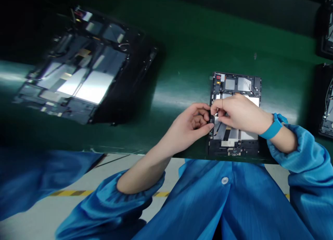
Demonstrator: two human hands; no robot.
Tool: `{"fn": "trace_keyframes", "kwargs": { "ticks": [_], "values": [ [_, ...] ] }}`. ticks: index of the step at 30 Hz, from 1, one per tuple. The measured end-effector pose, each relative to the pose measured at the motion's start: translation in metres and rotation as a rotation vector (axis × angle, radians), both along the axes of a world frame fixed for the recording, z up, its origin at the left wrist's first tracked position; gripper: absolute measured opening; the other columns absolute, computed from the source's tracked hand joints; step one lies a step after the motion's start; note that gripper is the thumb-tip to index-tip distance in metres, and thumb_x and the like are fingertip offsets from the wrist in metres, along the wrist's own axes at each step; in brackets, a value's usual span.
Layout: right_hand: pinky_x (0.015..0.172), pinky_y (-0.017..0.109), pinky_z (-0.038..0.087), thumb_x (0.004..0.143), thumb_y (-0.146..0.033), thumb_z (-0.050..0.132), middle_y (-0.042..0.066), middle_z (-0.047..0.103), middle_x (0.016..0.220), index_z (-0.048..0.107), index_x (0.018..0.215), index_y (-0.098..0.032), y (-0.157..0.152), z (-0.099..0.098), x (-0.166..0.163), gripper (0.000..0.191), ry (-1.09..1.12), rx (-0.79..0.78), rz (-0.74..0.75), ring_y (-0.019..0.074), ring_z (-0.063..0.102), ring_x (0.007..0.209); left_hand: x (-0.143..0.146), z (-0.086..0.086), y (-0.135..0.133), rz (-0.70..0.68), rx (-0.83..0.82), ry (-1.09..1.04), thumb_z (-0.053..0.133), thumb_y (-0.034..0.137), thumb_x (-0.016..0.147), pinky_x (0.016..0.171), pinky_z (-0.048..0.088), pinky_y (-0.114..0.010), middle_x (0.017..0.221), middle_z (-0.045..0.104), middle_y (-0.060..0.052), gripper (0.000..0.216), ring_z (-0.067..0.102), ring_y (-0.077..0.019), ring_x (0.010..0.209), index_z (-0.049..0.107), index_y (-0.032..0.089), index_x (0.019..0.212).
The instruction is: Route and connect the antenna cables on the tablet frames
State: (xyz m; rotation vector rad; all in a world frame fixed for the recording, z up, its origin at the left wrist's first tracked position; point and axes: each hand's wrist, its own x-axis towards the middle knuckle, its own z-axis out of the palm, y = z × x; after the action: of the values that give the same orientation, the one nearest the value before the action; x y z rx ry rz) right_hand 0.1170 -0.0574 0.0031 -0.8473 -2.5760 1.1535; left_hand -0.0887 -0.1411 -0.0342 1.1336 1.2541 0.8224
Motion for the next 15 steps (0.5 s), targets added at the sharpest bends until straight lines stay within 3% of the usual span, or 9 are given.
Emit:
{"fn": "trace_keyframes", "kwargs": {
  "ticks": [5, 11, 15],
  "values": [
    [0.076, 0.03, 0.046, 0.095, -0.009, 0.061, 0.004, 0.075, 0.091, 0.073, 0.096, -0.021, 0.003, -0.014, -0.008, 0.017, 0.053, 0.168, -0.046, 0.0186, 0.065, 0.083, 0.006, -0.008, -0.007, 0.033, -0.076, -0.053, 0.072, 0.02, 0.076, 0.063, 0.048, -0.024, 0.088, 0.052, 0.005, 0.038, 0.051, -0.0072, 0.063, 0.057, 0.022, 0.111],
    [0.079, 0.032, 0.045, 0.096, -0.01, 0.058, 0.005, 0.073, 0.093, 0.071, 0.098, -0.021, 0.014, -0.021, -0.01, 0.018, 0.045, 0.179, -0.035, 0.0198, 0.063, 0.087, 0.016, -0.004, -0.01, 0.158, -0.097, -0.003, 0.068, 0.015, 0.071, 0.054, 0.038, -0.022, 0.081, 0.048, 0.007, 0.031, 0.046, -0.0055, 0.055, 0.057, 0.022, 0.1],
    [0.08, 0.031, 0.045, 0.096, -0.01, 0.058, 0.004, 0.072, 0.094, 0.071, 0.098, -0.021, 0.02, -0.026, -0.011, 0.017, 0.049, 0.163, -0.047, 0.0193, 0.062, 0.088, 0.018, -0.002, -0.003, 0.216, -0.115, 0.028, 0.067, 0.014, 0.071, 0.057, 0.04, -0.021, 0.073, 0.046, 0.007, 0.022, 0.047, -0.0073, 0.058, 0.056, 0.021, 0.088]
  ]
}}
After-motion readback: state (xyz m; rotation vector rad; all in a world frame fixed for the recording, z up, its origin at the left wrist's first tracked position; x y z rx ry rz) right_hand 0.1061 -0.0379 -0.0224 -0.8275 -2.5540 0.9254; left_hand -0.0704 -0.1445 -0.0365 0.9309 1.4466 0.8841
